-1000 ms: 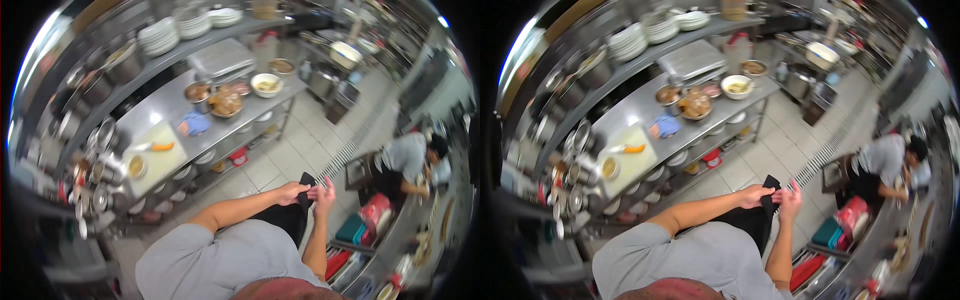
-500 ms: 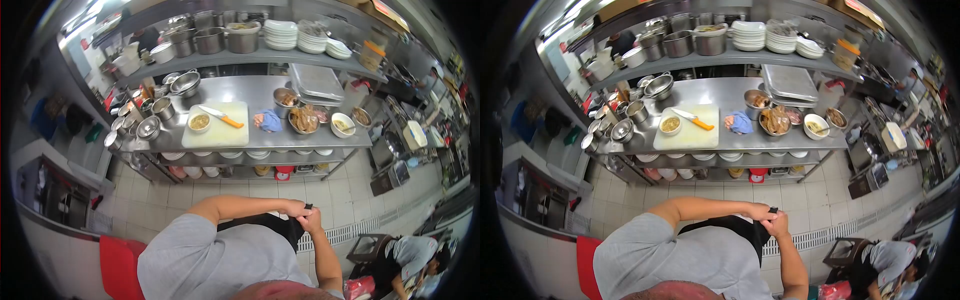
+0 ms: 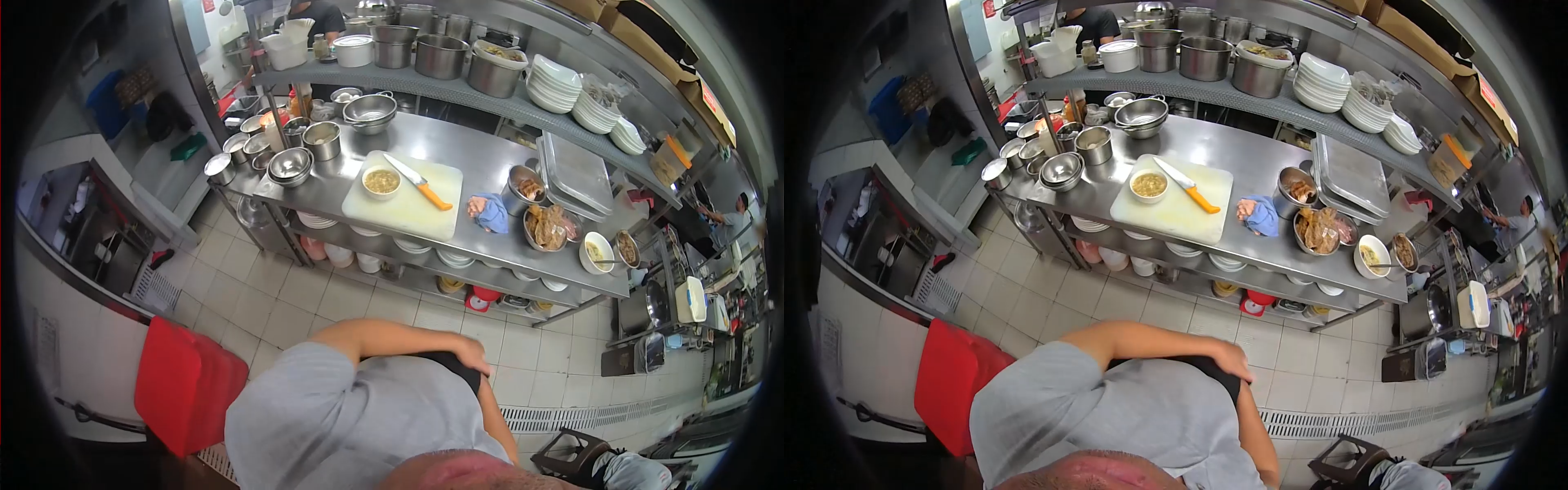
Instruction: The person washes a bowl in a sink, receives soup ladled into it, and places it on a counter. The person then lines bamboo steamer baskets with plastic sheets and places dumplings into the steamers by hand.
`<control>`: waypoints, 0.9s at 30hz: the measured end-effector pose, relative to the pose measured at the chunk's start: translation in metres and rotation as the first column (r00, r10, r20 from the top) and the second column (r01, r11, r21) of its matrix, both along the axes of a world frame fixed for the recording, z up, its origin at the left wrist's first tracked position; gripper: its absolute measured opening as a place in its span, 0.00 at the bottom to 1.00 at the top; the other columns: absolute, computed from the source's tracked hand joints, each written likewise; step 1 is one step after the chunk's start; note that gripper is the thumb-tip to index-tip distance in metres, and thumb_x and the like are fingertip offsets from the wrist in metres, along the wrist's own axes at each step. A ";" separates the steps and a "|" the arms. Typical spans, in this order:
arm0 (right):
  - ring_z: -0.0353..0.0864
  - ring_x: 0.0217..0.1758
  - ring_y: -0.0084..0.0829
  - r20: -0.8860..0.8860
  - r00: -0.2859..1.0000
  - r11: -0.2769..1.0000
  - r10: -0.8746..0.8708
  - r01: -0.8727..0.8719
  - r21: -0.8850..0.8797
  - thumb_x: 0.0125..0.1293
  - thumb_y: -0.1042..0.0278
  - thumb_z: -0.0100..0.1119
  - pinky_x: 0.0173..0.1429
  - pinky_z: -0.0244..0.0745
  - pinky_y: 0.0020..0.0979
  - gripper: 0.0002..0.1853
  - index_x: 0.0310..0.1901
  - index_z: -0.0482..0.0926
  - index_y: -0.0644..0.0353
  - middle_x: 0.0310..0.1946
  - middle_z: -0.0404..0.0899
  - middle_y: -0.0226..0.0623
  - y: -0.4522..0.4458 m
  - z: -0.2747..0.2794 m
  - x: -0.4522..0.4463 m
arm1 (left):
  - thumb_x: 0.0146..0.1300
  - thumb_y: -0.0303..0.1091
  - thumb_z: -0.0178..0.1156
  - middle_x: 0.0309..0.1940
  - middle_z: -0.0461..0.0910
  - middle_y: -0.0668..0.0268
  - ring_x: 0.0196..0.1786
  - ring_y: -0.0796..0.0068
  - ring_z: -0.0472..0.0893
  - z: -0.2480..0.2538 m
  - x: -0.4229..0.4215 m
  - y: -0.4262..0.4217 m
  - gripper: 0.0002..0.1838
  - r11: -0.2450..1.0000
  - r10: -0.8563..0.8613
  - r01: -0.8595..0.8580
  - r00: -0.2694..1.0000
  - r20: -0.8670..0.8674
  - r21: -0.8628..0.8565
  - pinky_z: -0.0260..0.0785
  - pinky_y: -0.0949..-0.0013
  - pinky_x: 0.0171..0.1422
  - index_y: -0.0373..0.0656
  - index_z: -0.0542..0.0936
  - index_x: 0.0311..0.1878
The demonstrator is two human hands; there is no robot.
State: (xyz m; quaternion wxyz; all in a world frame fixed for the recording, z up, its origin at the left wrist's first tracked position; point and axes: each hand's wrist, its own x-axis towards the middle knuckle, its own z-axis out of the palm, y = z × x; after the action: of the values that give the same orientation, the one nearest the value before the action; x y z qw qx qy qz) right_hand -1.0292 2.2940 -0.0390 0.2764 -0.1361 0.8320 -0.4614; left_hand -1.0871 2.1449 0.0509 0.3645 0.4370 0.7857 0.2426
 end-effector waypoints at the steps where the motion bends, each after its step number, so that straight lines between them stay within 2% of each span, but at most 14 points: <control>1: 0.79 0.60 0.40 0.011 1.000 1.000 -0.005 0.005 -0.029 0.66 0.51 0.59 0.64 0.72 0.37 0.27 0.58 0.79 0.66 0.58 0.82 0.48 -0.006 0.004 -0.003 | 0.76 0.62 0.39 0.41 0.84 0.42 0.43 0.49 0.83 0.002 -0.010 -0.028 0.37 0.980 0.085 -0.077 0.996 -0.036 0.182 0.73 0.51 0.51 0.34 0.83 0.49; 3: 0.79 0.60 0.40 0.034 0.999 0.998 0.005 -0.002 -0.061 0.66 0.51 0.58 0.65 0.72 0.37 0.27 0.58 0.79 0.66 0.57 0.83 0.49 -0.007 0.010 0.005 | 0.74 0.53 0.52 0.37 0.83 0.48 0.39 0.57 0.82 -0.021 -0.014 -0.087 0.27 0.727 0.508 -0.492 0.855 0.106 0.479 0.73 0.55 0.48 0.33 0.81 0.42; 5: 0.79 0.61 0.40 0.070 0.997 0.997 0.025 -0.019 -0.079 0.66 0.51 0.58 0.65 0.72 0.37 0.27 0.59 0.79 0.65 0.57 0.83 0.49 0.004 0.004 0.024 | 0.72 0.53 0.57 0.50 0.83 0.52 0.53 0.57 0.83 0.005 0.018 -0.160 0.25 0.533 0.806 -0.770 0.588 0.068 0.351 0.74 0.57 0.58 0.38 0.82 0.52; 7: 0.80 0.61 0.40 0.100 0.993 0.995 0.069 -0.061 -0.084 0.66 0.51 0.58 0.65 0.72 0.37 0.27 0.59 0.79 0.65 0.57 0.83 0.49 0.032 -0.010 0.059 | 0.72 0.51 0.58 0.52 0.83 0.53 0.56 0.60 0.82 0.037 0.072 -0.220 0.26 0.361 0.915 -0.915 0.385 0.121 0.180 0.73 0.61 0.62 0.37 0.79 0.60; 8: 0.80 0.61 0.40 0.110 0.989 0.992 0.102 -0.093 -0.083 0.67 0.51 0.58 0.66 0.72 0.37 0.27 0.59 0.79 0.65 0.57 0.83 0.49 0.051 -0.017 0.082 | 0.71 0.51 0.60 0.53 0.84 0.53 0.55 0.60 0.83 0.016 0.097 -0.252 0.28 0.325 0.942 -0.923 0.336 0.016 0.204 0.74 0.62 0.61 0.36 0.78 0.61; 12: 0.80 0.61 0.40 0.108 0.969 0.966 0.222 -0.203 -0.161 0.67 0.51 0.57 0.66 0.71 0.36 0.28 0.60 0.79 0.64 0.57 0.83 0.50 0.085 -0.023 0.144 | 0.69 0.48 0.62 0.52 0.85 0.54 0.54 0.62 0.83 0.073 0.206 -0.313 0.27 0.278 0.958 -0.960 0.274 -0.088 0.030 0.74 0.65 0.62 0.33 0.79 0.59; 15: 0.78 0.64 0.38 0.142 0.914 0.924 0.379 -0.365 -0.116 0.67 0.52 0.59 0.68 0.70 0.36 0.28 0.62 0.78 0.64 0.60 0.81 0.48 0.075 -0.079 0.116 | 0.71 0.47 0.61 0.50 0.85 0.59 0.53 0.67 0.83 0.104 0.241 -0.324 0.23 0.109 0.988 -0.992 0.115 0.107 0.062 0.74 0.67 0.61 0.34 0.81 0.56; 16: 0.76 0.66 0.36 0.193 0.874 0.895 0.446 -0.439 -0.079 0.66 0.52 0.62 0.70 0.69 0.35 0.30 0.63 0.77 0.64 0.63 0.79 0.47 0.073 -0.114 0.098 | 0.71 0.46 0.61 0.50 0.85 0.60 0.53 0.69 0.83 0.112 0.245 -0.321 0.22 0.125 0.976 -0.989 0.137 0.172 0.080 0.75 0.67 0.60 0.35 0.82 0.55; 18: 0.74 0.68 0.33 0.022 0.907 0.907 0.420 -0.420 0.006 0.70 0.56 0.60 0.72 0.68 0.34 0.27 0.65 0.75 0.65 0.67 0.75 0.43 0.023 -0.037 0.073 | 0.73 0.43 0.59 0.49 0.85 0.61 0.53 0.71 0.83 0.124 0.238 -0.307 0.19 0.156 0.936 -0.979 0.188 0.296 0.128 0.75 0.67 0.60 0.36 0.82 0.54; 20: 0.74 0.66 0.33 0.242 0.953 0.878 0.182 -0.046 -0.476 0.74 0.62 0.57 0.73 0.68 0.35 0.24 0.66 0.73 0.66 0.66 0.75 0.42 -0.044 0.000 0.058 | 0.76 0.44 0.55 0.49 0.85 0.59 0.54 0.67 0.83 0.120 0.225 -0.285 0.18 0.262 0.747 -0.943 0.333 0.576 0.206 0.76 0.64 0.61 0.37 0.82 0.53; 22: 0.77 0.60 0.29 0.400 0.851 0.782 0.340 -0.020 -0.623 0.74 0.64 0.57 0.65 0.73 0.32 0.22 0.66 0.73 0.64 0.58 0.78 0.39 -0.112 0.024 0.037 | 0.78 0.53 0.49 0.51 0.84 0.56 0.56 0.62 0.83 0.107 0.210 -0.262 0.27 0.349 0.388 -0.872 0.468 0.794 0.343 0.76 0.59 0.62 0.35 0.81 0.54; 24: 0.79 0.54 0.26 0.448 0.775 0.728 0.445 -0.022 -0.686 0.75 0.66 0.57 0.57 0.77 0.29 0.20 0.64 0.73 0.63 0.50 0.80 0.37 -0.182 0.046 0.032 | 0.74 0.64 0.44 0.53 0.83 0.52 0.57 0.58 0.83 0.084 0.195 -0.257 0.37 0.380 0.199 -0.873 0.399 0.895 0.305 0.75 0.57 0.63 0.34 0.80 0.54; 26: 0.81 0.45 0.28 0.338 0.815 0.744 0.471 -0.161 -0.649 0.74 0.67 0.57 0.48 0.79 0.30 0.15 0.58 0.75 0.63 0.42 0.82 0.36 -0.250 0.089 0.045 | 0.70 0.71 0.42 0.53 0.83 0.50 0.51 0.55 0.85 0.091 0.197 -0.285 0.43 0.255 0.189 -0.967 0.032 0.981 -0.018 0.74 0.54 0.64 0.34 0.80 0.55; 27: 0.82 0.40 0.31 0.231 0.847 0.758 0.479 -0.267 -0.595 0.73 0.67 0.58 0.44 0.79 0.34 0.13 0.53 0.78 0.64 0.38 0.83 0.37 -0.285 0.120 0.054 | 0.73 0.64 0.48 0.48 0.84 0.53 0.42 0.57 0.87 0.060 0.202 -0.311 0.36 0.067 -0.062 -0.995 0.068 0.996 0.073 0.79 0.59 0.56 0.34 0.80 0.55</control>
State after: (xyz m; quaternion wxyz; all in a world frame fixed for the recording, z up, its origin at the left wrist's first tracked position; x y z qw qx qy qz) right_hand -0.9752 2.0088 0.0810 0.4659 -0.2851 0.5540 -0.6283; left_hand -0.8847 1.8342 0.1113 0.2592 -0.0632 0.2922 0.9184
